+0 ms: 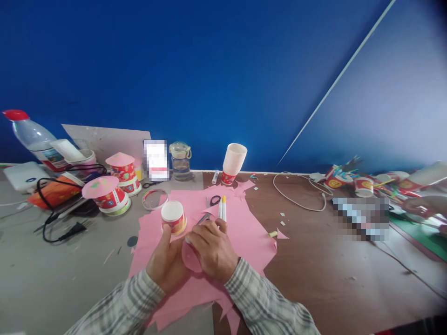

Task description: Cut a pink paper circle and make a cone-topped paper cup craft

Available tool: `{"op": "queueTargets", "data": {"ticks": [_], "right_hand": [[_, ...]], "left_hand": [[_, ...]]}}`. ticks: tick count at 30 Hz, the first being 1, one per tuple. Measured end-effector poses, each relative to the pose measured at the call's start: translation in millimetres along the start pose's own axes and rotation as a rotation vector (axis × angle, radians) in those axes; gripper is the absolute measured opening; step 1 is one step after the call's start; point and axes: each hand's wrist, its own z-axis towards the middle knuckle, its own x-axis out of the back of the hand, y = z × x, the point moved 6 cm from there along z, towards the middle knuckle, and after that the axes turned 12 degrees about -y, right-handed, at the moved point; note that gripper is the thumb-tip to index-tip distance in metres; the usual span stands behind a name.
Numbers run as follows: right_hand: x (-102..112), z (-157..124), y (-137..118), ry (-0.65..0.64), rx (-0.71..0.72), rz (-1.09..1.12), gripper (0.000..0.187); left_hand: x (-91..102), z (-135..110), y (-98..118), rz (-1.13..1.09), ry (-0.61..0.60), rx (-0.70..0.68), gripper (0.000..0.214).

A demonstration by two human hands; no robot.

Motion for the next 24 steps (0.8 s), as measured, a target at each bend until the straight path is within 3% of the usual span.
{"op": "queueTargets", "data": {"ticks": [9,17,21,24], "right_hand": [[4.4,-0.4,13.0,0.021,-0.176,-0.047,0.011],[8.8,-4.5,27.7,0.125,-0.269,-0.046,0.011],[10.4,-4.9,27.7,0.133,-0.254,-0.033,0.012],[9.7,-3.1,24.4,0.107,-0.211,-0.021,0.012]], "left_hand": [[1.5,-1.7,-1.7,0.022,-0.045,-0.038,0.066],[-3.7,0.7,-0.2,-0.027,-0.005,0.026,0.075],[-1.7,-0.9,-0.7,-0.059,-0.010,0.040,0.072],[4.2,-1.7,-2.3,-0.007,0.033,0.018,0.056]]}}
